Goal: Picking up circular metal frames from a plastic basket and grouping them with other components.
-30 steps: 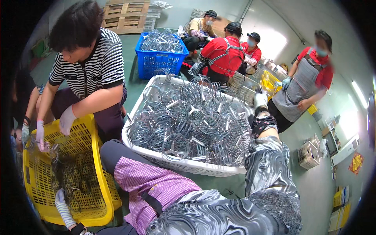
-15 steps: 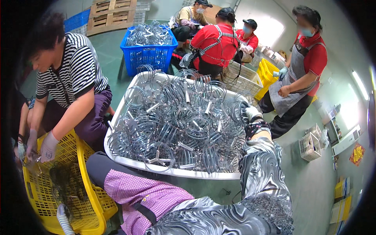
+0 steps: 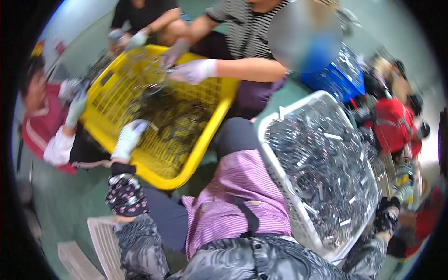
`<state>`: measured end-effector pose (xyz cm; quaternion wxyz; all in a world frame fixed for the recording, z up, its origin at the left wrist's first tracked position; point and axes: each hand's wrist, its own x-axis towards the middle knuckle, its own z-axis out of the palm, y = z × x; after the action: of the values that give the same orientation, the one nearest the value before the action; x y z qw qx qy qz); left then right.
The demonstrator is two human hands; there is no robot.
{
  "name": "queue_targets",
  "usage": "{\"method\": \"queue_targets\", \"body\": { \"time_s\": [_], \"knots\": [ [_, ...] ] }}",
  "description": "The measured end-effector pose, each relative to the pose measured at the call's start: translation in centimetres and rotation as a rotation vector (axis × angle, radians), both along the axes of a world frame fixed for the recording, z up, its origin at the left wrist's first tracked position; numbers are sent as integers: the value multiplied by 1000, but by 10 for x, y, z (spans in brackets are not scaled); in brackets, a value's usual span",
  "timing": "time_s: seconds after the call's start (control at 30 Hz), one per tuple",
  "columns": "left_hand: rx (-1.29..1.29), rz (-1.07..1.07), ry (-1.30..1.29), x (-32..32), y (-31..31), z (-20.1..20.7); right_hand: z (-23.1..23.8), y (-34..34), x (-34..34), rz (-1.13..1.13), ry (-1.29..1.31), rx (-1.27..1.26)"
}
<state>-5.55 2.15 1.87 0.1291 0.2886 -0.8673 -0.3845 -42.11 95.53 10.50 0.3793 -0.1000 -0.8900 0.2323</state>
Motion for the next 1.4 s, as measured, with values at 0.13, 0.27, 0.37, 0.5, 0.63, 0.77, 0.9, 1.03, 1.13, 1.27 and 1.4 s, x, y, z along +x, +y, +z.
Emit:
{"method": "queue_targets", "body": {
  "time_s": [0.13,0.27,0.37,0.5,0.63,0.77,0.9,1.03,1.13,1.27,1.4],
  "knots": [
    [8,132,78,14,-24,-39,110,-127,-52,477,188,-324],
    [36,418,370,20,-33,-49,133,-436,27,1243,-235,-249],
    [33,600,523,42,-32,-28,69,-619,81,1787,-535,162],
    [28,643,648,54,-25,-35,1,-749,129,2176,-762,567],
    [35,639,463,48,-10,-22,-112,-832,159,2129,-853,943],
    [-70,593,398,39,-12,-17,-218,-904,135,1538,-1022,1483],
    [-103,610,303,41,-15,-19,-280,-938,81,1094,-1210,1202],
    [-107,563,249,41,-16,-18,-319,-935,39,1104,-1089,1170],
    [-115,520,219,37,-19,-22,-337,-941,19,957,-1242,1075],
    [-112,515,214,32,-19,-22,-340,-941,30,990,-1155,970],
    [-113,505,207,32,-18,-23,-321,-942,43,960,-1166,949]
  ]
}}
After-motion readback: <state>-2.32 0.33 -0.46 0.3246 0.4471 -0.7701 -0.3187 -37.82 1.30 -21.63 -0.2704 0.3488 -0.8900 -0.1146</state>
